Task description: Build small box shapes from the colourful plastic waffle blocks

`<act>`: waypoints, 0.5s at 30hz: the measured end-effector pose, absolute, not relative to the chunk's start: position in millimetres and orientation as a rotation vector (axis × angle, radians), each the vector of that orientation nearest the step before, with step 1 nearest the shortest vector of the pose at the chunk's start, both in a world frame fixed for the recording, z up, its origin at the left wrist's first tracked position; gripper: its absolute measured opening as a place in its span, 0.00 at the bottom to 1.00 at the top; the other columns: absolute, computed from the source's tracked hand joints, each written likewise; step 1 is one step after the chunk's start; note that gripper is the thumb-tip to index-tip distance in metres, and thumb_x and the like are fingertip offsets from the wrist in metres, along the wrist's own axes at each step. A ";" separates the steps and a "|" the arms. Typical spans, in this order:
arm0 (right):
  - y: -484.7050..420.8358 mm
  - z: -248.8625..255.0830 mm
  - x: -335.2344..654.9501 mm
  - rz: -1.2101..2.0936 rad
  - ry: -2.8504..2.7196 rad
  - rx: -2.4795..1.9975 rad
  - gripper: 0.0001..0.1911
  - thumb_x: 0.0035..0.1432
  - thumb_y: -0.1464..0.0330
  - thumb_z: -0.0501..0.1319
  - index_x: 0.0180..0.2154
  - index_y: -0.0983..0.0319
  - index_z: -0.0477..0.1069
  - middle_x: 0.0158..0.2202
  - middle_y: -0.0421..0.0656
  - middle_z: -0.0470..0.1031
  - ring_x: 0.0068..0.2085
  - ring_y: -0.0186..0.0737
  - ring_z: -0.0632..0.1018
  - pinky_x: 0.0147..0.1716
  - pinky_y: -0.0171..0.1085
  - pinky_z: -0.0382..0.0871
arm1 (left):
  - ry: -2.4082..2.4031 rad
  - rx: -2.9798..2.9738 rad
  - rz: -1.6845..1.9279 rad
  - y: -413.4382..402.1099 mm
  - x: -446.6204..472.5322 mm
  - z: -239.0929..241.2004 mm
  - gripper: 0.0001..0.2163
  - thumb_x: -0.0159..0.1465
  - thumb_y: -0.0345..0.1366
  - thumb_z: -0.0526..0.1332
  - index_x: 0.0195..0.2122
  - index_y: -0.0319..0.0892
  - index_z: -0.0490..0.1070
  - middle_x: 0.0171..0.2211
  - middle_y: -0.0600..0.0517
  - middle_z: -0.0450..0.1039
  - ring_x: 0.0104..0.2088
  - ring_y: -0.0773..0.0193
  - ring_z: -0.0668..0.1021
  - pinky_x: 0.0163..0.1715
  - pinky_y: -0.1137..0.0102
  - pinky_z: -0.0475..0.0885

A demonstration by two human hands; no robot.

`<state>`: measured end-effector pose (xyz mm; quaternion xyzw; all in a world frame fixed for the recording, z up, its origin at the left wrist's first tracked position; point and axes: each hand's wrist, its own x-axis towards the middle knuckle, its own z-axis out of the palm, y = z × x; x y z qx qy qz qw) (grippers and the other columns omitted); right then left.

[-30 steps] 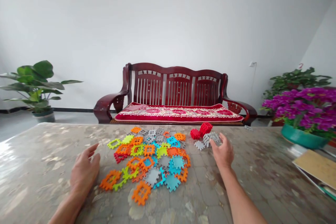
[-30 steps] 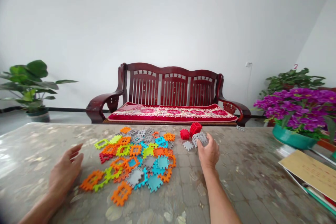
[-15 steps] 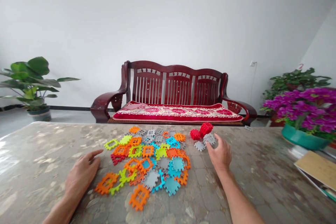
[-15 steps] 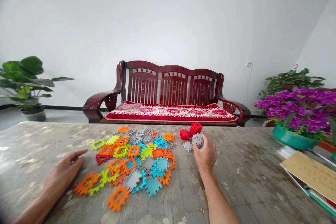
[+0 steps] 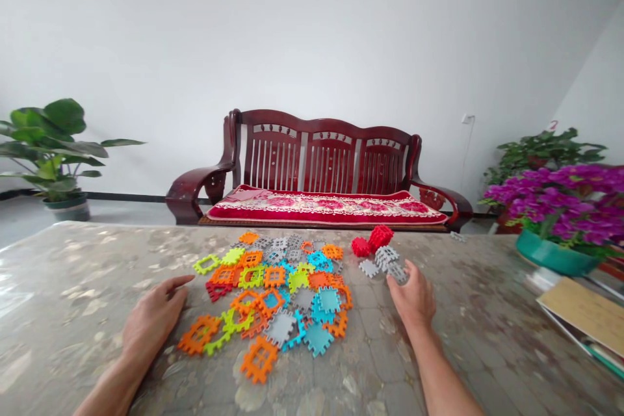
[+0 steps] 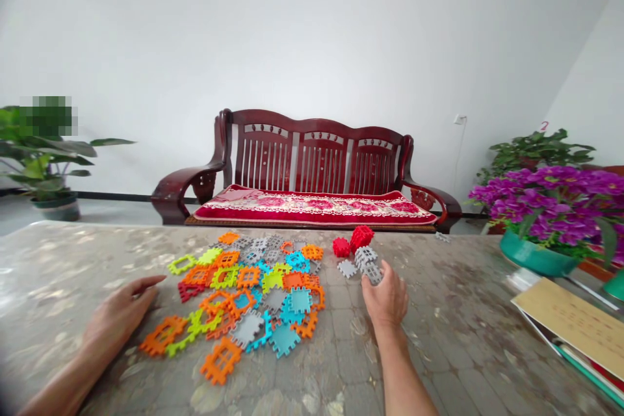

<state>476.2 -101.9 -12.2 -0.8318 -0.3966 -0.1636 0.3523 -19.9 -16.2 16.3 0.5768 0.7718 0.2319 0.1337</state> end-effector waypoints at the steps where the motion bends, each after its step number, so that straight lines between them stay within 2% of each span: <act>1: -102.1 -12.2 476.1 -0.425 -1.031 -2.141 0.31 0.49 0.56 0.59 0.54 0.61 0.68 0.45 0.49 0.78 0.42 0.53 0.75 0.41 0.46 0.64 | 2.242 1.673 0.675 -16.0 -20.0 16.4 0.21 0.62 0.44 0.52 0.54 0.47 0.74 0.46 0.46 0.79 0.44 0.51 0.79 0.36 0.67 0.71; 8: -101.7 -10.2 479.3 -0.569 -0.999 -1.934 0.29 0.53 0.55 0.57 0.52 0.63 0.69 0.46 0.51 0.77 0.43 0.52 0.74 0.44 0.45 0.64 | 2.236 1.652 0.668 -15.3 -21.0 16.9 0.21 0.62 0.45 0.52 0.53 0.48 0.74 0.45 0.46 0.80 0.42 0.52 0.79 0.33 0.68 0.70; 15: -96.3 -16.0 482.6 -0.623 -1.087 -1.817 0.26 0.54 0.60 0.57 0.53 0.64 0.68 0.46 0.53 0.75 0.46 0.52 0.72 0.47 0.47 0.64 | 2.235 1.656 0.665 -14.5 -21.0 15.3 0.21 0.63 0.45 0.53 0.53 0.48 0.74 0.45 0.47 0.80 0.42 0.52 0.79 0.33 0.69 0.70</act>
